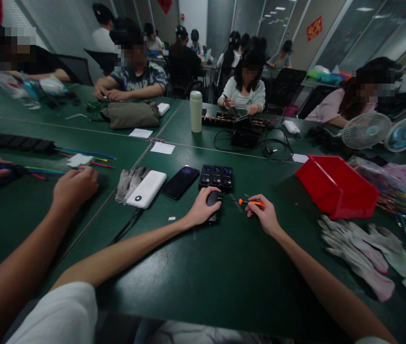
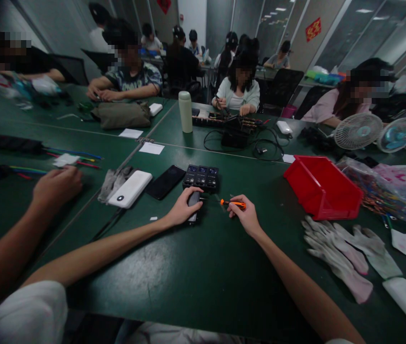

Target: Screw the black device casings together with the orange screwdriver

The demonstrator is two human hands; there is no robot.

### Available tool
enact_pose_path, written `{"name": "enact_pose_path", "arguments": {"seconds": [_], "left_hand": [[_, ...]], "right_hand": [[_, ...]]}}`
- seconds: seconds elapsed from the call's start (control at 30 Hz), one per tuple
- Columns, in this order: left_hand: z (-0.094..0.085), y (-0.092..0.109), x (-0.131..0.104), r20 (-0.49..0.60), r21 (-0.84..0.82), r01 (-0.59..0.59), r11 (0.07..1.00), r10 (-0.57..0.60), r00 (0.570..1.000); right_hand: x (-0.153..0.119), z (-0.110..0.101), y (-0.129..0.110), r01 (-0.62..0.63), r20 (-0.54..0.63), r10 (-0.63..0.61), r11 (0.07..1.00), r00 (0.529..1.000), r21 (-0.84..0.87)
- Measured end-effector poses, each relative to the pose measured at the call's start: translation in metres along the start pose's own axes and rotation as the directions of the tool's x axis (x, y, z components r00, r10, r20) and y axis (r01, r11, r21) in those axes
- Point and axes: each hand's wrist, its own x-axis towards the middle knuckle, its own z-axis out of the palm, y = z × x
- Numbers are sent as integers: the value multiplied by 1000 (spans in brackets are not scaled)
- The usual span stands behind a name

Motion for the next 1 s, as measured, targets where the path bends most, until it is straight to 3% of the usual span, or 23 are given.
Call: {"name": "enact_pose_path", "arguments": {"seconds": [0.3, 1.0], "left_hand": [[1, -2, 0, 8, 4, -3, 1000, 3, 1000], [-1, 1, 1, 18, -5, 13, 1000, -13, 1000]], "right_hand": [[1, 1, 4, 59, -55, -57, 998, 997, 27], [0, 2, -1, -40, -25, 42, 997, 999, 64]]}}
